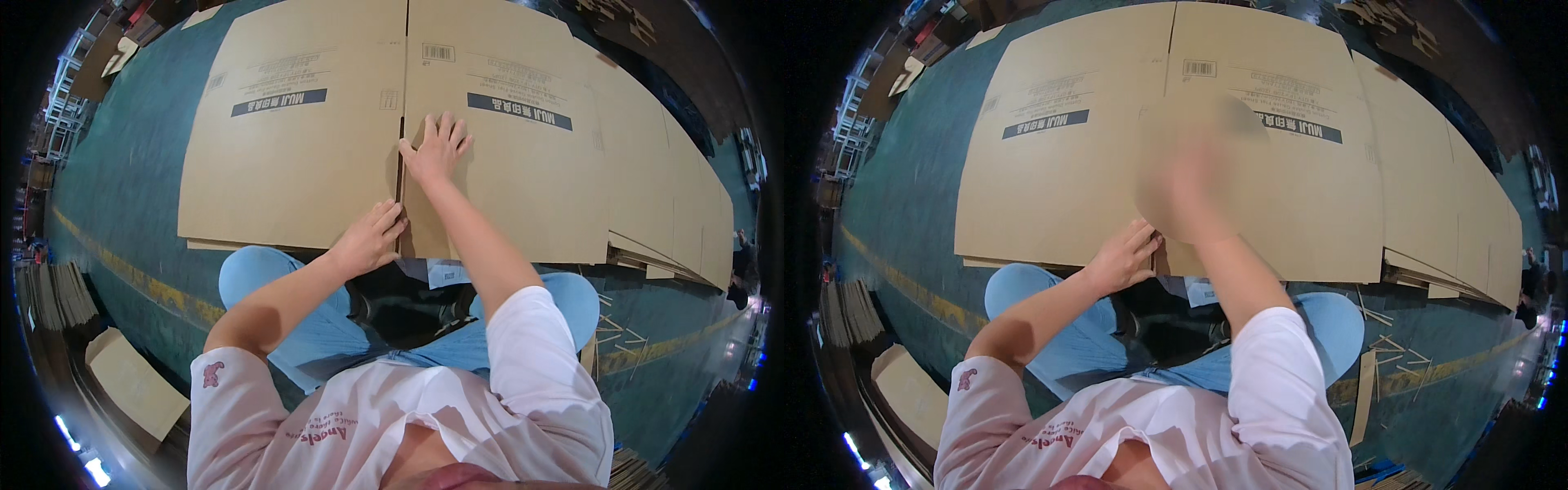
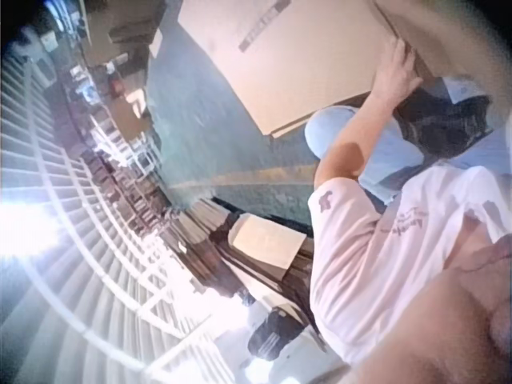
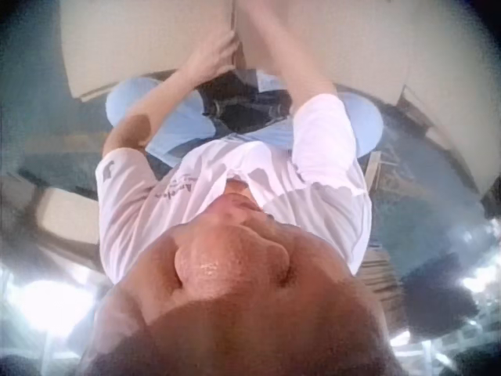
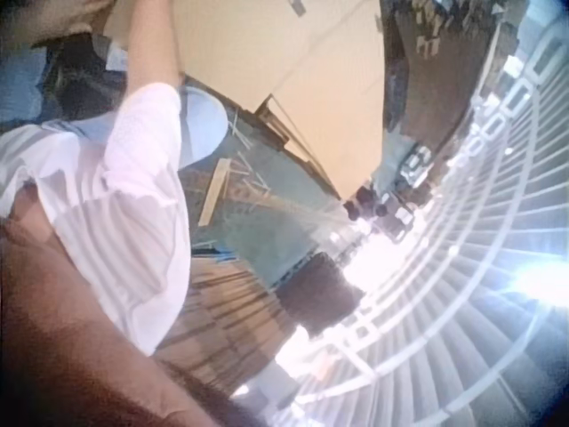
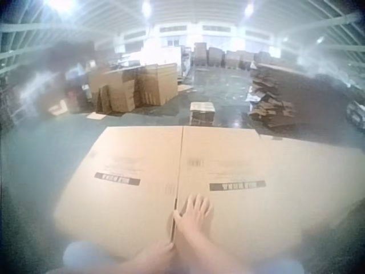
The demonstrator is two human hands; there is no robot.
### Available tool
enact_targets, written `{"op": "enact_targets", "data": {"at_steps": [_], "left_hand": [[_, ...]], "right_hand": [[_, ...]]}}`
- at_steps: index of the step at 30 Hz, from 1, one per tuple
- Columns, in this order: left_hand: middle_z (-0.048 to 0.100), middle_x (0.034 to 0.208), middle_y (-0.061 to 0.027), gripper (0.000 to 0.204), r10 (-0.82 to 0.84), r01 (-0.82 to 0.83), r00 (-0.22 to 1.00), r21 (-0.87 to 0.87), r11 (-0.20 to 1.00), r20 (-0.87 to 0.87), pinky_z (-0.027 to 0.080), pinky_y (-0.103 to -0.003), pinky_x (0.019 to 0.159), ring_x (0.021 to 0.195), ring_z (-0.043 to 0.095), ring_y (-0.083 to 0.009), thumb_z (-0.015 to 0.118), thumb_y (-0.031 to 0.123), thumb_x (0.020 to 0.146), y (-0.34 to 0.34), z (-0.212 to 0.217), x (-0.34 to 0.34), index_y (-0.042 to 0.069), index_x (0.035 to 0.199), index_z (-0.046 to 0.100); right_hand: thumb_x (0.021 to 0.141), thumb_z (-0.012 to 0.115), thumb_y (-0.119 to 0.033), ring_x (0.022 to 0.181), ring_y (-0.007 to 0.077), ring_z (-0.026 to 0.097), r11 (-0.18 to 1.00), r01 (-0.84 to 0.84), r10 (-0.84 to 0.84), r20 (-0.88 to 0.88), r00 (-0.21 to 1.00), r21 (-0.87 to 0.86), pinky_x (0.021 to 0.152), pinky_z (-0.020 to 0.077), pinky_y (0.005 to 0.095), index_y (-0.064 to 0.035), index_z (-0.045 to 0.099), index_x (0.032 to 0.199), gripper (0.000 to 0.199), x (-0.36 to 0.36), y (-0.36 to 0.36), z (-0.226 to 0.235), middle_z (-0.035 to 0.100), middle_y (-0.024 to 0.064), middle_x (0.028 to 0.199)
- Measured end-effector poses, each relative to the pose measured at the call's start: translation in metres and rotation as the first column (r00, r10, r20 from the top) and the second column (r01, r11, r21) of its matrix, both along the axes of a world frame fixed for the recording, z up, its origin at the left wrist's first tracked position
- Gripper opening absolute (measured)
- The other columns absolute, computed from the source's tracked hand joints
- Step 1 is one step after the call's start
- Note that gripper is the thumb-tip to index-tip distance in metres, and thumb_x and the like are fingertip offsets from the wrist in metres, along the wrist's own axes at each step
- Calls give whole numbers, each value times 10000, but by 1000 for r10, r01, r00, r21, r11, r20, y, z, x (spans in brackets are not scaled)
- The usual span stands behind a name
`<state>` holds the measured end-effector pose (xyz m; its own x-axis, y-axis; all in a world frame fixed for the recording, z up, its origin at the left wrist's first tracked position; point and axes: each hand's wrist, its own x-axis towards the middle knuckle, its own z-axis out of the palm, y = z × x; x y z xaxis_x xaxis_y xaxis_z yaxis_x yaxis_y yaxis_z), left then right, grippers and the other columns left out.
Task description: The person sits on the floor and repeatedly folds flat cardboard sheets in half, aligning the edges and pressing the crease. They handle the cardboard by hand and place the folded pieces into a growing stack.
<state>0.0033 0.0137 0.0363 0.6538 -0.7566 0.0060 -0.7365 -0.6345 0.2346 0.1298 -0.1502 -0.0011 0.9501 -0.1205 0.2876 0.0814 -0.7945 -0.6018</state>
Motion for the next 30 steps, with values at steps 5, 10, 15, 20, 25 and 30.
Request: {"op": "enact_targets", "data": {"at_steps": [5, 10, 15, 20, 25, 30], "left_hand": [[377, 1351, -204, 631, 4, -4, 1000, -47, 999, -19, 285, -425, 1085, 1294, 329, -339, 706, 359, 722, -1, -5, 1, 2, 1211, 527], [395, 1331, -234, 639, -18, 18, 1000, -48, 999, -10, 313, -457, 1063, 1261, 374, -374, 708, 349, 713, -1, -7, 5, -25, 1197, 521], [438, 1291, -241, 632, -43, 43, 999, -15, 999, 13, 368, -465, 1020, 1204, 439, -384, 721, 346, 685, -1, -5, 16, -34, 1156, 540], [527, 1181, -213, 594, -111, 115, 993, -82, 990, 48, 450, -446, 927, 1070, 546, -349, 727, 379, 678, 5, -6, 26, -13, 1096, 574], [573, 1067, -129, 451, -188, 205, 975, -147, 968, 119, 466, -377, 795, 941, 576, -249, 690, 461, 706, 8, -25, 42, 106, 974, 621], [584, 1050, -42, 414, -250, 262, 965, -222, 939, 82, 436, -399, 801, 962, 518, -218, 703, 457, 681, 0, -27, 54, 137, 933, 631]], "right_hand": [[785, 603, -462, 1239, 332, 379, 794, 15, 2, 28, 1000, -608, 1043, 247, 511, -59, 557, 1177, 565, 62, -92, -35, 467, 177, 1286], [853, 420, -604, 1234, 358, 418, 616, 549, -716, -111, 689, -565, 977, 313, 583, -59, 509, 1258, 684, 132, -347, -33, 489, 187, 1290], [872, 450, -437, 920, 349, 609, 867, 429, -473, -144, 869, -255, 764, 444, 524, -49, 674, 976, 461, 117, -500, -67, 667, 148, 958], [894, 463, -352, 758, 271, 603, 784, 574, -371, -564, 738, 236, 755, 466, 432, -51, 658, 891, 358, 173, -502, -25, 651, 98, 749], [907, 468, -418, 852, 249, 580, 639, 650, -295, -649, 701, 412, 801, 464, 385, -24, 645, 904, 432, 211, -470, -1, 632, 129, 852], [911, 408, -499, 1100, 300, 538, 790, 611, -602, -266, 753, -61, 893, 431, 424, 27, 611, 1072, 587, 210, -495, -49, 591, 225, 1124]]}}
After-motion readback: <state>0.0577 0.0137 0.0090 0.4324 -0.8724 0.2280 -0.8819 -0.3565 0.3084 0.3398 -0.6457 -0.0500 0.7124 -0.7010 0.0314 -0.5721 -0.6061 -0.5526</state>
